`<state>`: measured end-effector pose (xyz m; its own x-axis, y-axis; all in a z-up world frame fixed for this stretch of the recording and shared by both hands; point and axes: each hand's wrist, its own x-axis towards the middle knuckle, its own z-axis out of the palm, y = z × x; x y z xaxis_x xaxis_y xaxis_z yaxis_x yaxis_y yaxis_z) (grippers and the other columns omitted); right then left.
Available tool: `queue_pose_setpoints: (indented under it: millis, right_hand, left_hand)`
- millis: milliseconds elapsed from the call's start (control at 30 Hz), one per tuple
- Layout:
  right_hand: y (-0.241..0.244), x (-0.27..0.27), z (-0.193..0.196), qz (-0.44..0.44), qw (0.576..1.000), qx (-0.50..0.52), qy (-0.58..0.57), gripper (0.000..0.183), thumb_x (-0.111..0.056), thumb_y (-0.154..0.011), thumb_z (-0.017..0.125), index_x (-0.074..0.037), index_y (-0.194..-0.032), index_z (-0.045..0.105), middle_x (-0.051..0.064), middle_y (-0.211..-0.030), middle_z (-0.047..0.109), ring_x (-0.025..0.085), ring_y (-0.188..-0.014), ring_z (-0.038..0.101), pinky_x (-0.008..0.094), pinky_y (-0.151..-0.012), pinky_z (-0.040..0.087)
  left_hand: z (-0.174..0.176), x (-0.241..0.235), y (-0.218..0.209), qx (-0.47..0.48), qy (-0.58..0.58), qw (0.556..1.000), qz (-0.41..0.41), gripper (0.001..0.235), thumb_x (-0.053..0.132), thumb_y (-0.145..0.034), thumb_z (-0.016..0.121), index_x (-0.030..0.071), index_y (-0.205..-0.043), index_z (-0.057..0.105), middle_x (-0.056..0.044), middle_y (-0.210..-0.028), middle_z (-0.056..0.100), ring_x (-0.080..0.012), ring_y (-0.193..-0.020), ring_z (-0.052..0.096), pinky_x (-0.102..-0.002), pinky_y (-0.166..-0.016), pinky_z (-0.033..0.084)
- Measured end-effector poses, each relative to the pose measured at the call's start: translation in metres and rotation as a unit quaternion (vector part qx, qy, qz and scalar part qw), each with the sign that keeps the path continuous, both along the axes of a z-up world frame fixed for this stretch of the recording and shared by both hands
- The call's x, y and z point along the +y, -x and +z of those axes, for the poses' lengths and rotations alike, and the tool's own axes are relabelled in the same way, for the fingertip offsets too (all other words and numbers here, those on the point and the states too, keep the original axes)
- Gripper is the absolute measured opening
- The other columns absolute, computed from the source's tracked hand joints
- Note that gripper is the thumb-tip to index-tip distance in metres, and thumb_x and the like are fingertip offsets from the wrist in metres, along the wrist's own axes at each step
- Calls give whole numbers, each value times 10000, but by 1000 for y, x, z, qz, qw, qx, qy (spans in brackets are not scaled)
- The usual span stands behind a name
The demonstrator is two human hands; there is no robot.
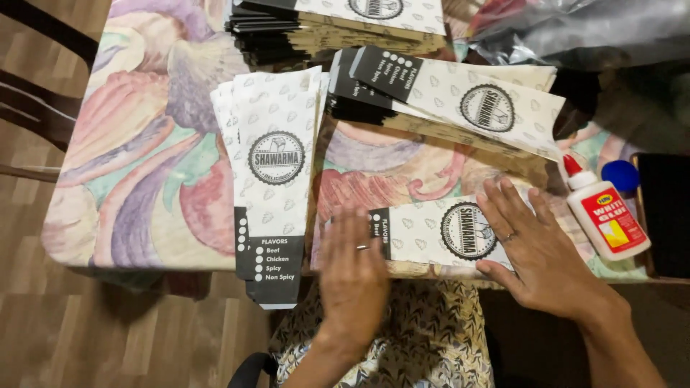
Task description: The person folds flat printed paper sheets into cone shapes and applies glue to seal the edges. They handle each cone one at a time, pressing the glued seam to secure it, and place the finished cones into a stack.
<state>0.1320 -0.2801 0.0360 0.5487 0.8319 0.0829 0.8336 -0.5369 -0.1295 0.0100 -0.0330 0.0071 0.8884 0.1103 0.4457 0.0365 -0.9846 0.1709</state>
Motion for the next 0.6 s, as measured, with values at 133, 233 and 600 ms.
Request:
queue_pose_setpoints:
  millis: [133,233,600]
  right_hand:
    - [2,-6,-1,-34,999,5,4,966,-566,-945,423,-36,-1644,20,179,-1726,18,284,-1597,4,457,-1270,-8]
    - [5,-12,-4,-80,996,17,23,1012,-594,-933,451,-50,-1652,-8,192,-1724,-3,336,-1585,7,488,-1245,26]
    - [71,5,-2,-35,998,-33,28,892,-610,-1027,322,-61,-1654,3,125,-1735,29,270,-1600,21,506,-1256,-25]
  left_hand:
    - [-15,12,6,-27,-47,997,58,475,144,-1053,493,-132,-1440,503,-289,-1558,437,-395,-1484,411,-448,-1233,353]
    - [-15,13,9,19,-55,997,58,564,229,-1080,429,-99,-1534,360,-277,-1626,332,-383,-1541,307,-448,-1279,263]
    - [-5,10,11,7,-30,999,34,642,261,-1061,394,-117,-1566,276,-309,-1635,309,-430,-1542,300,-489,-1268,273]
